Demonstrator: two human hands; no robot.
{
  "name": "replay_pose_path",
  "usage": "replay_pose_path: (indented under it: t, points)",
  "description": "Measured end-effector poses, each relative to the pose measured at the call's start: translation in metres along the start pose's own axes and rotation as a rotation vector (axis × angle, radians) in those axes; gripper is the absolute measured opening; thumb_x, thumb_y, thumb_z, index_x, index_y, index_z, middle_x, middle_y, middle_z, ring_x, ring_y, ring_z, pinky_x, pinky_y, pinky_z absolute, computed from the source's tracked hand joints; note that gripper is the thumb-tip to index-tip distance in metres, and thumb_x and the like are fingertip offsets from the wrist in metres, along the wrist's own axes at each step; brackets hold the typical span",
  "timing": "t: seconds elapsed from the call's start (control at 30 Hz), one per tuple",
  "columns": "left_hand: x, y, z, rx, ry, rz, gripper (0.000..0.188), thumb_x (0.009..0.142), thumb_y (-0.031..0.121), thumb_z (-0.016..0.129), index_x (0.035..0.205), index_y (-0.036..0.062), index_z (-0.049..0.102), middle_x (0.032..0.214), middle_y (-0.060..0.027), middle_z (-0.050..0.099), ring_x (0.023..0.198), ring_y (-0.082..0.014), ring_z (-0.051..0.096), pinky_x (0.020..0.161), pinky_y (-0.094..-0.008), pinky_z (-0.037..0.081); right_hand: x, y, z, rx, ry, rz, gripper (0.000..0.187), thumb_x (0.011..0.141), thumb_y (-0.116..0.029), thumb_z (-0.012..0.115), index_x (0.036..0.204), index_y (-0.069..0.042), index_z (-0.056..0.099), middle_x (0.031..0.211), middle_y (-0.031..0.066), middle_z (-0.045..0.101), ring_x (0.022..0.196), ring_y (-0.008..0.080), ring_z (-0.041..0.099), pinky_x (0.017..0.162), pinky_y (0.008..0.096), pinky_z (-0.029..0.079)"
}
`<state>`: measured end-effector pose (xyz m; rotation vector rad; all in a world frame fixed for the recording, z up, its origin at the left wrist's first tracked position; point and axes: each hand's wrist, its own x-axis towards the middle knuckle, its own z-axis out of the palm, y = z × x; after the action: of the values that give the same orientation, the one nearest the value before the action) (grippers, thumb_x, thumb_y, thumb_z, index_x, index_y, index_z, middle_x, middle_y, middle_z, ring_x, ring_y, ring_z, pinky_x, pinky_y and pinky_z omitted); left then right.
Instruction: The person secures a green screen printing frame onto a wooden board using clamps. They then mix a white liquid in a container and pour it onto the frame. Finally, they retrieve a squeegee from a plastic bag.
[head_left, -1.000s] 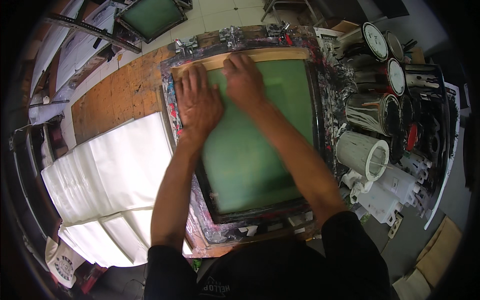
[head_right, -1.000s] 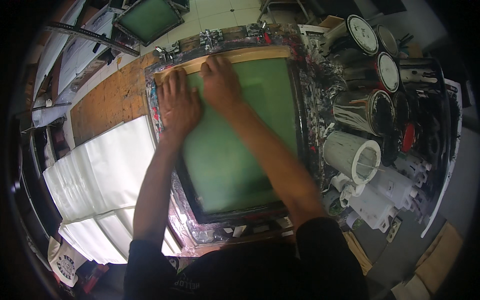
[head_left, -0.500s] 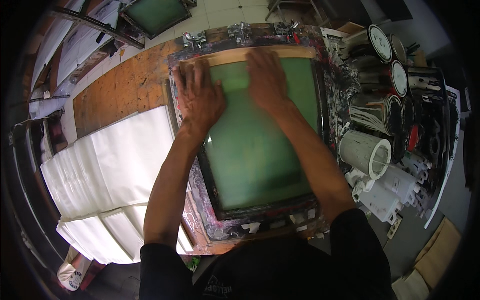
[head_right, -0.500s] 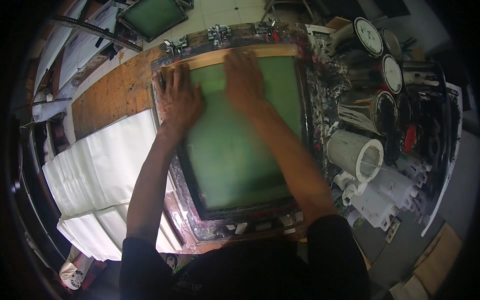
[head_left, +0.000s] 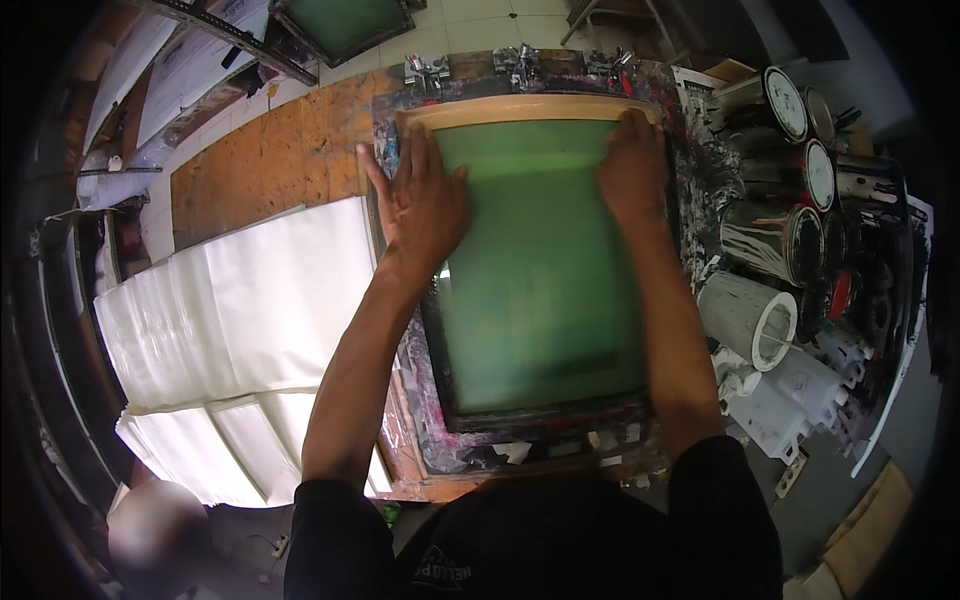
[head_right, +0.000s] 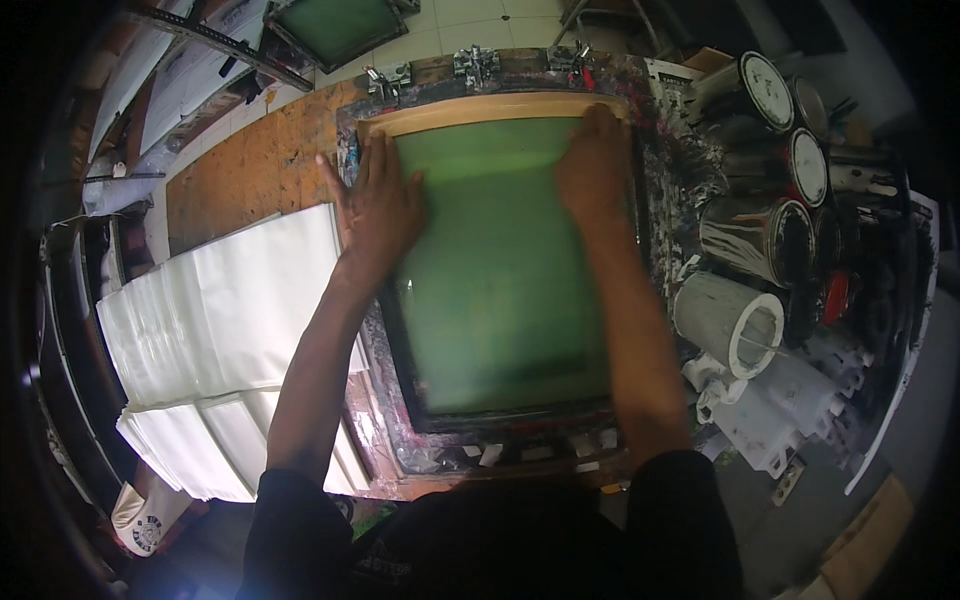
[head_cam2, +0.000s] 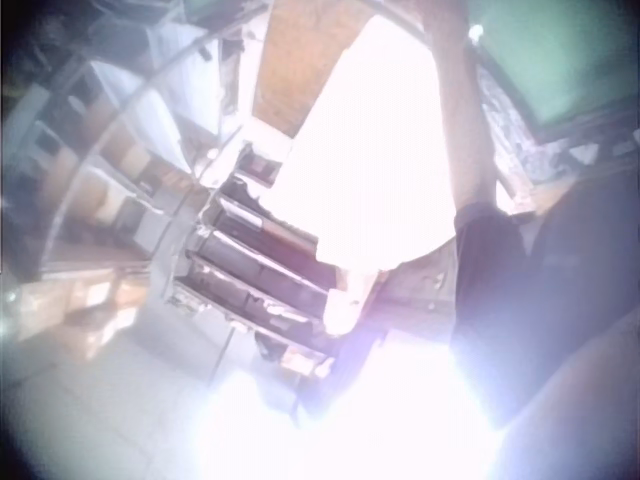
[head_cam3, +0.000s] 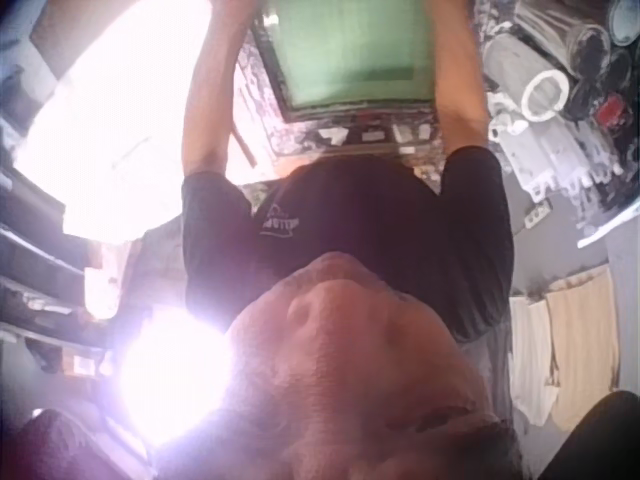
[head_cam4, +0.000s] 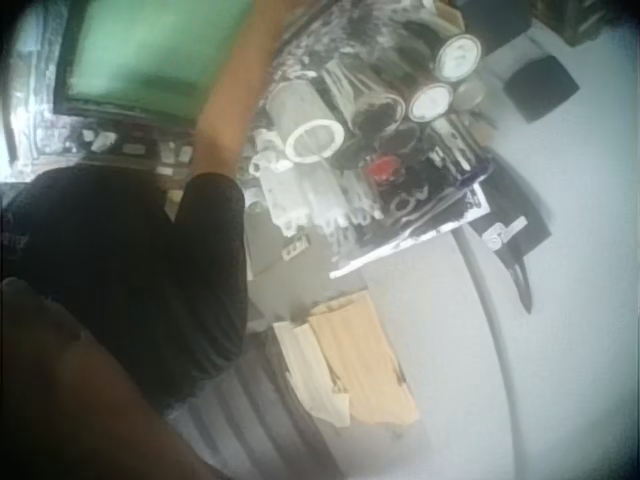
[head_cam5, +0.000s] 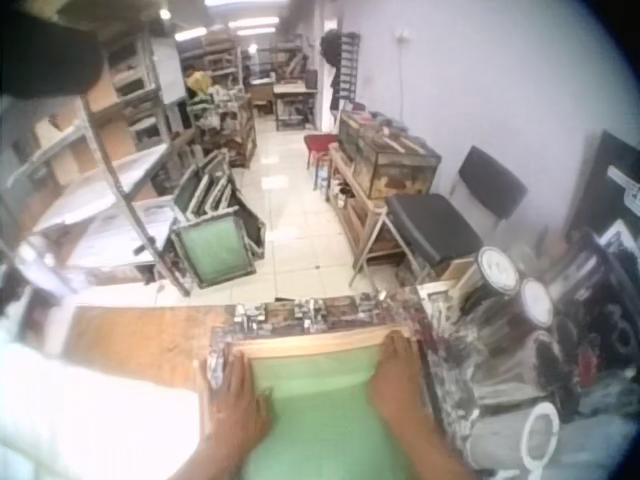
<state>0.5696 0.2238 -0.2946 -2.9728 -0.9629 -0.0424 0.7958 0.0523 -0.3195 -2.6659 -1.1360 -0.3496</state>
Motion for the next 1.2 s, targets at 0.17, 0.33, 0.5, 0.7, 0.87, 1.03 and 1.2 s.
replay_pose_path:
  t: [0.17, 0.33, 0.5, 0.7, 0.87, 1.03, 1.2]
  points:
    - [-0.002, -0.005, -0.019, 0.176, 0.134, 0.027, 0.055, 0.102, 0.033, 0.057, 0.146, -0.001, 0.052, 0.149, -0.0208, 0.053, 0.15, -0.0353, 0.036, 0.123, -0.0734, 0.006, -0.001, 0.008, -0.003, 0.088, -0.022, 0.026, 0.037, 0.099, -0.013, 0.063, 0.13, 0.007, 0.062, 0.139, 0.0239, 0.061, 0.127, 0.0431, 0.06, 0.114, 0.0493, 0.046]
    - [0.026, -0.038, 0.004, -0.134, 0.31, -0.229, 0.035, 0.095, 0.026, 0.066, 0.121, 0.0043, 0.059, 0.131, -0.0192, 0.059, 0.13, -0.0379, 0.052, 0.109, -0.0698, 0.03, -0.006, -0.015, -0.003, 0.092, -0.026, -0.235, 0.033, 0.098, -0.014, 0.065, 0.122, 0.009, 0.068, 0.139, 0.0241, 0.063, 0.128, 0.0406, 0.06, 0.118, 0.0483, 0.043]
    - [0.054, -0.031, 0.011, -0.252, 0.324, -0.461, 0.033, 0.09, 0.027, 0.071, 0.113, 0.0074, 0.058, 0.115, -0.0163, 0.062, 0.111, -0.0385, 0.062, 0.095, -0.0625, 0.045, -0.017, -0.035, -0.028, 0.165, -0.24, -0.245, 0.031, 0.097, -0.016, 0.065, 0.118, 0.005, 0.071, 0.137, 0.0221, 0.065, 0.123, 0.0388, 0.063, 0.119, 0.0495, 0.042]
    - [0.05, -0.06, 0.044, -0.331, 0.362, -0.455, 0.045, 0.088, 0.037, 0.076, 0.121, 0.0123, 0.058, 0.114, -0.0109, 0.069, 0.108, -0.0365, 0.068, 0.087, -0.0555, 0.052, -0.124, -0.076, -0.138, 0.673, 0.077, -0.124, 0.045, 0.087, -0.014, 0.08, 0.129, -0.004, 0.069, 0.121, 0.0148, 0.068, 0.107, 0.0364, 0.066, 0.097, 0.0484, 0.053]
    - [0.061, -0.061, 0.038, -0.389, 0.216, -0.508, 0.057, 0.088, 0.041, 0.077, 0.129, 0.0127, 0.051, 0.131, -0.0121, 0.064, 0.126, -0.039, 0.06, 0.1, -0.0608, 0.044, -0.223, 0.007, -0.219, 0.245, 0.301, 0.304, 0.071, 0.088, -0.018, 0.086, 0.148, 0.002, 0.055, 0.134, 0.0171, 0.06, 0.117, 0.0308, 0.061, 0.099, 0.0409, 0.05]
    - [0.055, -0.074, 0.06, -0.396, 0.287, -0.378, 0.072, 0.09, 0.035, 0.072, 0.148, 0.0056, 0.041, 0.141, -0.0224, 0.054, 0.134, -0.0434, 0.052, 0.106, -0.0639, 0.041, -0.224, 0.107, -0.26, 0.307, 0.472, 0.52, 0.055, 0.095, -0.015, 0.076, 0.145, 0.001, 0.059, 0.119, 0.0183, 0.062, 0.106, 0.0329, 0.063, 0.09, 0.045, 0.05]
    - [-0.044, -0.038, 0.027, -0.361, 0.1, -0.217, 0.088, 0.093, 0.017, 0.064, 0.166, 0.0013, 0.017, 0.159, -0.031, 0.037, 0.146, -0.0486, 0.038, 0.115, -0.0657, 0.034, -0.214, 0.185, -0.233, 0.252, 0.133, 0.444, 0.042, 0.09, -0.008, 0.076, 0.131, -0.006, 0.069, 0.104, 0.0129, 0.069, 0.087, 0.0324, 0.068, 0.076, 0.0444, 0.052]
